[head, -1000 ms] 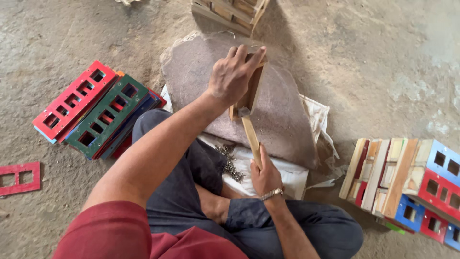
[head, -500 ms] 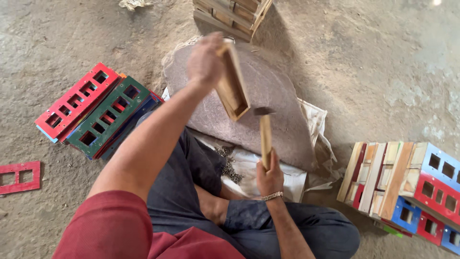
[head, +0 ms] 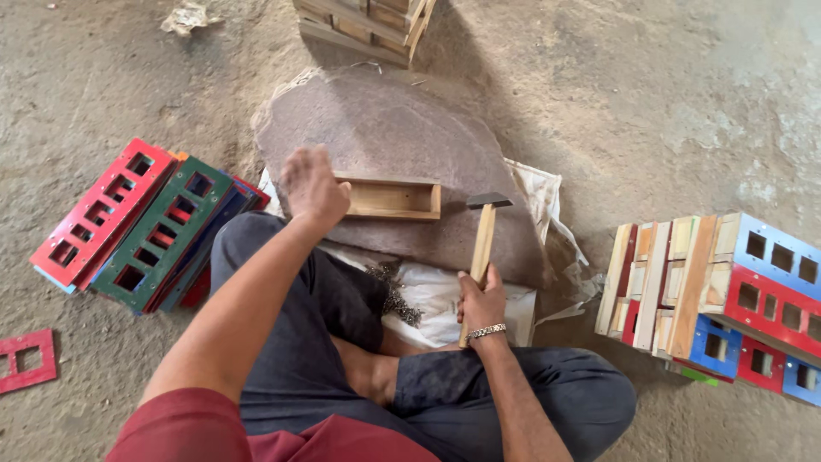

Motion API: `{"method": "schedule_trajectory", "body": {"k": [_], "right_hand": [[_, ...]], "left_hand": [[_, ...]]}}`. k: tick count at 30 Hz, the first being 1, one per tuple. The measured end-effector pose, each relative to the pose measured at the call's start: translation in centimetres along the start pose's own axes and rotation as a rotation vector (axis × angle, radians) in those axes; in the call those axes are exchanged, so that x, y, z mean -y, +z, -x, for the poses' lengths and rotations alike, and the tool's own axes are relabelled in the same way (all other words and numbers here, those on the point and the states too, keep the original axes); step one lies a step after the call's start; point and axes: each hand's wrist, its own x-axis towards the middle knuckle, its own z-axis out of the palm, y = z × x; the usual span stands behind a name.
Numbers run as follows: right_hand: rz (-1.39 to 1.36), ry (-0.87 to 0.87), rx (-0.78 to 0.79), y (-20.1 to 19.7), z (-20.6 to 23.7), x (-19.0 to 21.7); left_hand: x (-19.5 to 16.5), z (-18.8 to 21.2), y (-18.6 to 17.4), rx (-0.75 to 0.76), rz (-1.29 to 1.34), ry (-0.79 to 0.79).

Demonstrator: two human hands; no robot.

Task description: The person sits on the floor and assembles wooden frames by hammering nails into them. They use a hammer to secure nails into red, green, and blue painted wooden frames, placing completed frames into a stack.

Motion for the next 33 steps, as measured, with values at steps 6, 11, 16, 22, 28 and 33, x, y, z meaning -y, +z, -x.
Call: {"method": "schedule_trajectory", "body": {"k": [6,11,16,22,28,33], "right_hand": [[-0.040,-0.001,0.047,-0.3,-0.3,-0.3],[-0.038,-0.022,0.039,-0.4,-0.7,-0.8],[0.005,-0.025,0.021,-0.1,-0.6,-1.0],[0.336,-0.627,-0.072,-0.6,1.0,2.3],[0.269,-1.169,-0.338,-1.2,2.7,6.8],[0.611,-1.040,-0.379,3.3,0.7,6.1]], "left_hand": [[-3.5,-1.0,2.1,0.109,-0.172,0.381],[-3.7,-1.4,1.2,0.090,-0.232,0.487],[-3.3,0.1,-0.4,-0.010,-0.440,0.696],[-3.2,1.5,-0.3,-0.023,-0.588,0.639],[-3.1,1.1,0.2,0.012,-0.640,0.636],[-3.3,0.9,0.3,0.019,-0.653,0.619]]}}
